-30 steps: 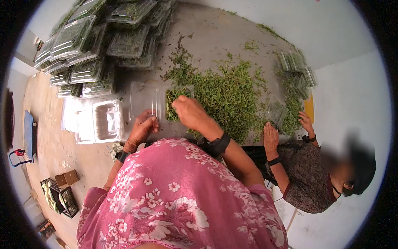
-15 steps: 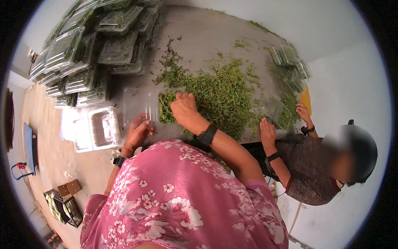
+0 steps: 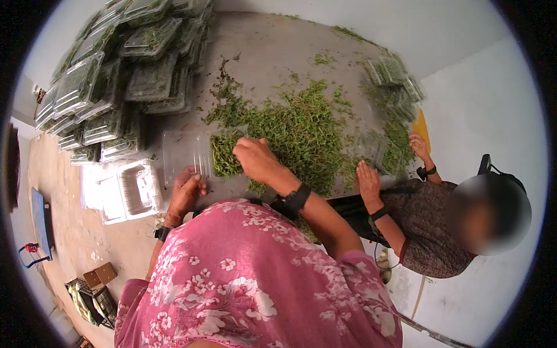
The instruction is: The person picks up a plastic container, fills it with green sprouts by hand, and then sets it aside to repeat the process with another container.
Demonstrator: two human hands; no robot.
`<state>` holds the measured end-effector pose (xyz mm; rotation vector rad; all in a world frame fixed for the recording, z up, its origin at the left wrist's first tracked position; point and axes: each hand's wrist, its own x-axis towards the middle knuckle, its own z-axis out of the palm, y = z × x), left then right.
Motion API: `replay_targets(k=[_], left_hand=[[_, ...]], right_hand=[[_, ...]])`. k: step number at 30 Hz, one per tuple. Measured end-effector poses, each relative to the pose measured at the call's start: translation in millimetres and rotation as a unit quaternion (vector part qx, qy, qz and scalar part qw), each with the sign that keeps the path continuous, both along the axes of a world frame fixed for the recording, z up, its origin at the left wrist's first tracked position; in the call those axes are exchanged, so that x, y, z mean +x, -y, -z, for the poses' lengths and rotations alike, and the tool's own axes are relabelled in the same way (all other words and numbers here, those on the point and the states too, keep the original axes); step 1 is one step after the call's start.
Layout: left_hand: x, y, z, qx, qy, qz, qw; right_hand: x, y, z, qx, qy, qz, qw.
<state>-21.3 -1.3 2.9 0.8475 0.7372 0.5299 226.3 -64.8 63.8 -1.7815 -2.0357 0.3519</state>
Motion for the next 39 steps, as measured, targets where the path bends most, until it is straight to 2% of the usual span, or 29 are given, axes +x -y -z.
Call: replay_targets(k=[3, 5, 7, 10, 16, 20, 25, 28, 31, 34, 37, 39], left_hand=[[1, 1, -3, -0.007, -0.005, -0.005, 1.0], [2, 1, -8, -0.006, -0.015, -0.004, 1.0], [1, 1, -11, -0.003, -0.018, -0.002, 1.0], [1, 0, -12, 0.001, -0.015, 0.003, 1.0], [1, 0, -11, 0.002, -0.035, 0.001, 0.999], [2, 0, -14, -0.006, -0.036, 0.0, 0.999], [2, -1, -11, -0.011, -0.019, -0.001, 1.0], [3, -2, -13, -0.014, -0.018, 0.001, 1.0], [2, -3, -15, -0.014, -0.028, 0.003, 1.0], [3, -3, -17, -0.016, -0.029, 0.003, 0.999], [1, -3, -18, -0.014, -0.028, 0.002, 1.0], [2, -3, -11, -0.015, -0.014, -0.004, 1.0]], right_hand=[[36, 18, 2, 0.046, -0.071, 0.151, 0.985], [75, 32, 20, 0.097, -0.065, 0.215, 0.969], [113, 50, 39, 0.058, -0.052, 0.295, 0.952], [145, 63, 49, -0.046, 0.014, 0.436, 0.899], [156, 56, 73, -0.069, 0.034, 0.466, 0.881], [164, 55, 66, -0.089, -0.058, 0.428, 0.898], [147, 58, 17, -0.052, -0.166, 0.395, 0.902], [135, 59, 1, -0.081, -0.191, 0.322, 0.924], [118, 59, -5, -0.097, -0.174, 0.286, 0.937], [106, 55, 3, -0.216, -0.112, 0.281, 0.928], [82, 53, 15, -0.203, 0.01, 0.293, 0.934], [73, 51, 16, -0.207, 0.006, 0.298, 0.932]])
